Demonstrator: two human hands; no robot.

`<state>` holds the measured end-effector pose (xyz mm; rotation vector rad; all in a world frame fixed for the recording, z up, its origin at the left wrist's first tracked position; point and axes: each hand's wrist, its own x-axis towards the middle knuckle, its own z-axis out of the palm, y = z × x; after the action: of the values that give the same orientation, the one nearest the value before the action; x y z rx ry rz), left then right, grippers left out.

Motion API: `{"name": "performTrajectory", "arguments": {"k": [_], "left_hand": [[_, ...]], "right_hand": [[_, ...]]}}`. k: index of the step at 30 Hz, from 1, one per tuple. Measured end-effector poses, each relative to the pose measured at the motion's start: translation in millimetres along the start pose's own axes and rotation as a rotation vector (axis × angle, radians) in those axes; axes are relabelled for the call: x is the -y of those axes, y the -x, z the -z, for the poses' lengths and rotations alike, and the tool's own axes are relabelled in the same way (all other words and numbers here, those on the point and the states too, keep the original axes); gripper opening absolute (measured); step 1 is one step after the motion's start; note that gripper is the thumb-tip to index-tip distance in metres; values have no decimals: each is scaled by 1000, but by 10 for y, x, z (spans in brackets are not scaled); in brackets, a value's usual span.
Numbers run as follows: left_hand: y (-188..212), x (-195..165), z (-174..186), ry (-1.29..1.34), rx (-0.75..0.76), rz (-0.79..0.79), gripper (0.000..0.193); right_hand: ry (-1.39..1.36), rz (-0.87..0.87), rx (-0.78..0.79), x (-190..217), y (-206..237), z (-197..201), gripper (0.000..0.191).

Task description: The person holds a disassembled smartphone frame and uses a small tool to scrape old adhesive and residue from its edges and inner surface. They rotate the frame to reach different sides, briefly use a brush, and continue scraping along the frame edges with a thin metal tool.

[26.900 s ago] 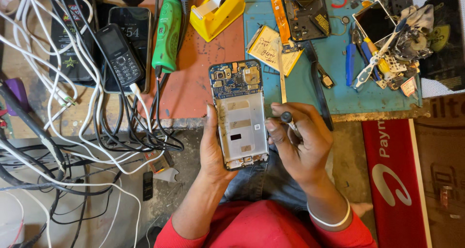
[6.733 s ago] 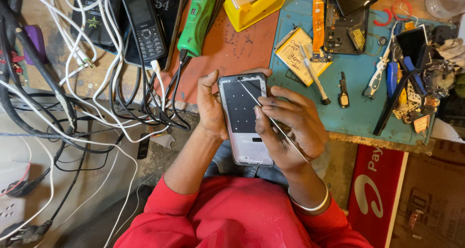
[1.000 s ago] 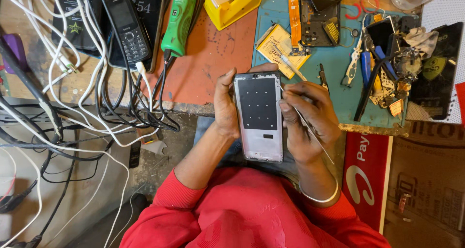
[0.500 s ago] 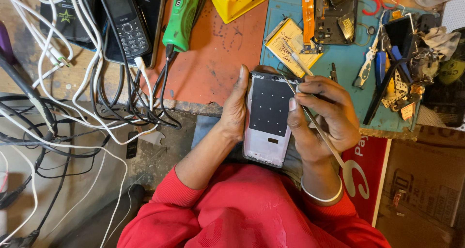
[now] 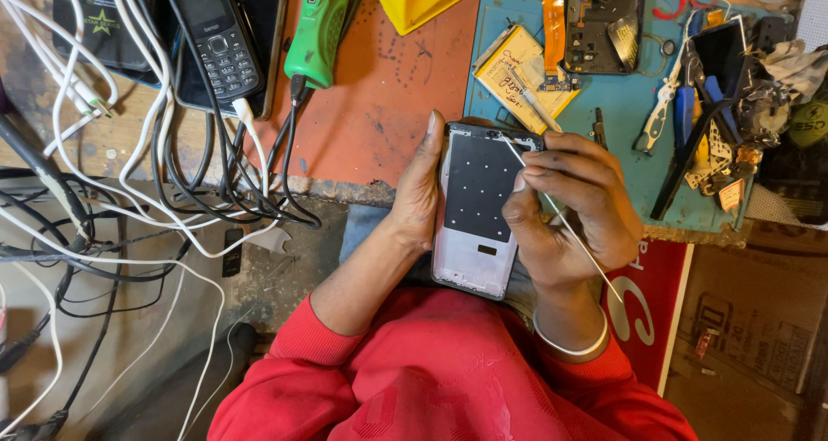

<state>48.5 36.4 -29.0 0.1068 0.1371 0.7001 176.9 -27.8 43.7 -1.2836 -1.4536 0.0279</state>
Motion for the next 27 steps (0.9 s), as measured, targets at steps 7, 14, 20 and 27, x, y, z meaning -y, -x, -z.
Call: {"name": "performTrajectory", "arguments": {"k": [7, 14, 20, 27], "left_hand": [[5, 1, 4, 73, -14, 6, 67], [1, -5, 8, 53, -38, -26, 58], [3, 1, -14, 59, -23, -37, 56], [10, -8, -40, 53, -36, -40, 55]], "right_hand": [[53, 12, 39, 77, -65, -1, 21], [95, 26, 79, 104, -84, 18, 24], [-13, 4, 15, 53, -29, -18, 28], [14, 8, 8, 40, -41, -37, 28]]}}
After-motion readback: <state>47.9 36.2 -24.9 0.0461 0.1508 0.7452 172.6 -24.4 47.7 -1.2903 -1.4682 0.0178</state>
